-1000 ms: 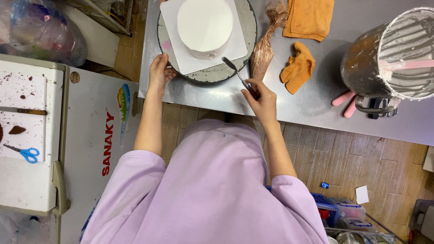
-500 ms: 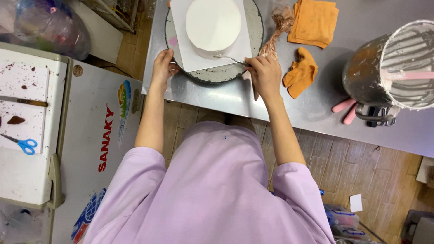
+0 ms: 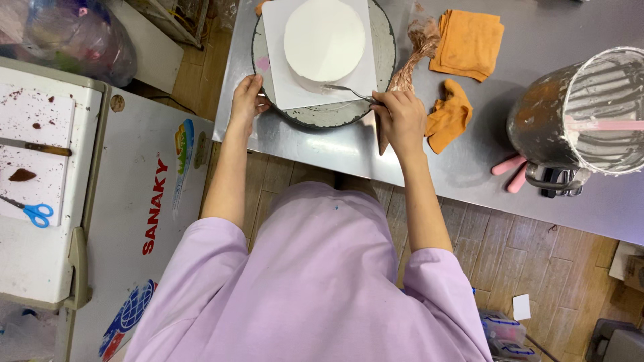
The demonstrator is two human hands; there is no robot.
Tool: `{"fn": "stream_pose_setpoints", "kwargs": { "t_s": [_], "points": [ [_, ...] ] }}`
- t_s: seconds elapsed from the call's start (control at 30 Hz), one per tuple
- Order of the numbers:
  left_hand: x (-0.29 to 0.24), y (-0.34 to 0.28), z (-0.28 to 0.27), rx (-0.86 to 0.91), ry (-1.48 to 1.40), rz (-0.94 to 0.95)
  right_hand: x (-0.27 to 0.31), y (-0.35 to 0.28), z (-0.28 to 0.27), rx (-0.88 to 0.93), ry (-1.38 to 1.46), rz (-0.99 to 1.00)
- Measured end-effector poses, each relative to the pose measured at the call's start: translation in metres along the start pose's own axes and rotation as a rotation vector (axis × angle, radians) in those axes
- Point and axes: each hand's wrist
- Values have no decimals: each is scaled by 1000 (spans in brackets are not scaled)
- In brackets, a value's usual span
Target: The person mixes white cream in a bowl using a spatula, fills a piping bag with chocolate cream and white cream, and applies white cream to the top of a small cake on a rotating stand using a spatula.
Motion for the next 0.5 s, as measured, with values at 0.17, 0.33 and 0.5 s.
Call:
{"fn": "stream_pose_setpoints", "kwargs": {
  "t_s": [0.17,0.33,0.5],
  "points": [
    [3,0,0,13,-50,-1,4,-15,-1,18,11,-5],
    [1,0,-1,23,-24,8,5,-17,19,-1,1,36],
    [-4,-2,-3,31,-36,-6,-3,-29,-5,44,-14,64]
  ]
}}
Point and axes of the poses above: each hand's wrist, its own y-axis towards the middle knuckle, its own z-axis out of the palm, x = y × z, and after that the axes turned 6 degrees about -z, right-handed
